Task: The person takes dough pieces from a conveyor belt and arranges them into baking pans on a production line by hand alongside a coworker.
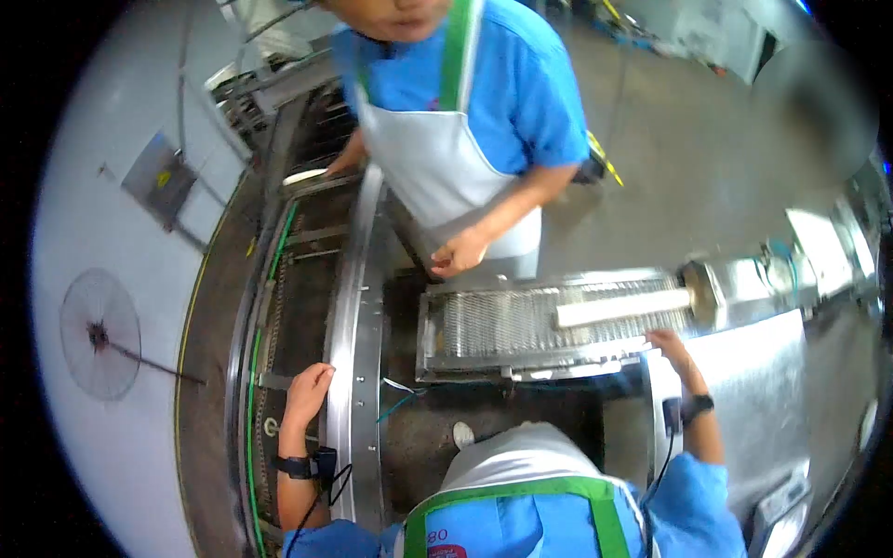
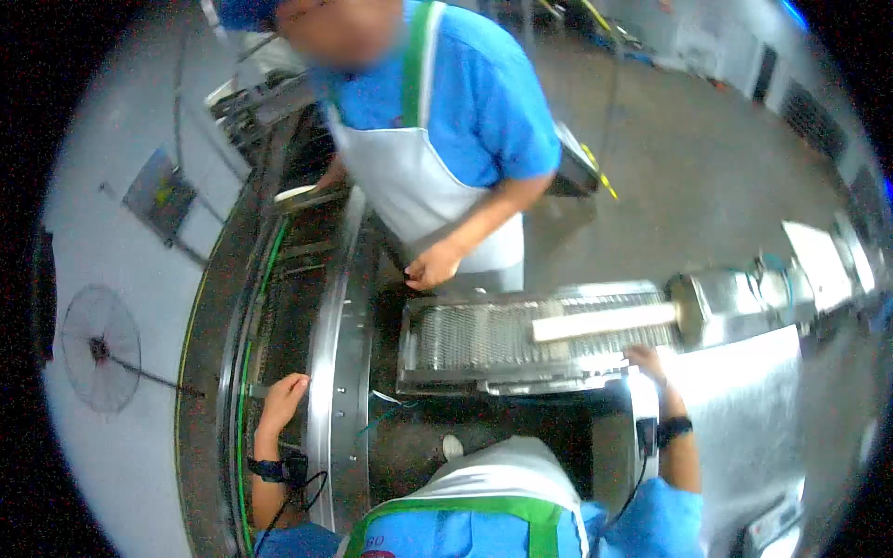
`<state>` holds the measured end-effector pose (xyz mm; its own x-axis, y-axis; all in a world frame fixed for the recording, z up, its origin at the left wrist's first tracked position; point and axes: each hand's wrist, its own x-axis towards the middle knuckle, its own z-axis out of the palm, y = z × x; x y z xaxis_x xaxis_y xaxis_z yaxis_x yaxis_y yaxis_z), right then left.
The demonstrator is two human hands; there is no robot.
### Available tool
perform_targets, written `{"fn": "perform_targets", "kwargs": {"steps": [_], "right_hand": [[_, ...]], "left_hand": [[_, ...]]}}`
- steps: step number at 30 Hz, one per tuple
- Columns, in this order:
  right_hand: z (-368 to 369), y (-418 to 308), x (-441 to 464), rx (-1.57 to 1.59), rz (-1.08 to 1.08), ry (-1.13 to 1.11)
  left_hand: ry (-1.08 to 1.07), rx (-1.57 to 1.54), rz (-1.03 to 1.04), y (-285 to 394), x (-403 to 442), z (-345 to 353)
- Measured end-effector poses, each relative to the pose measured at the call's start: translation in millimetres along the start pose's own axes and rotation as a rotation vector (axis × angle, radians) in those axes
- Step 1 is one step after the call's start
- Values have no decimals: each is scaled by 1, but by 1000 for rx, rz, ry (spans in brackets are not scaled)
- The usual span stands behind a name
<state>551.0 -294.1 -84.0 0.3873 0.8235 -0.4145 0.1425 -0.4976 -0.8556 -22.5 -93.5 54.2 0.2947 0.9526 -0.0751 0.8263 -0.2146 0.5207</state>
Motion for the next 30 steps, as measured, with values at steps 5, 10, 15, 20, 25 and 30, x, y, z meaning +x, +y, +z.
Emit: {"fn": "perform_targets", "kwargs": {"steps": [5, 10, 15, 20, 25, 30], "right_hand": [[-19, 20, -2, -260, 76, 97], [-39, 50, 10, -318, -89, 238], [-19, 30, 60, -861, -212, 330], [37, -3, 101, -1181, -345, 108], [69, -19, 122, -1264, -396, 72], [67, -52, 131, -1178, -536, -282]], "left_hand": [[-74, -68, -18, 4, 16, 23], [-166, -102, 8, -4, 20, 40], [-112, -100, 1, 15, 6, 37], [-56, -100, -111, 25, -30, 25], [104, -124, -129, -17, -81, 18], [175, -207, -209, -53, -110, 9]]}}
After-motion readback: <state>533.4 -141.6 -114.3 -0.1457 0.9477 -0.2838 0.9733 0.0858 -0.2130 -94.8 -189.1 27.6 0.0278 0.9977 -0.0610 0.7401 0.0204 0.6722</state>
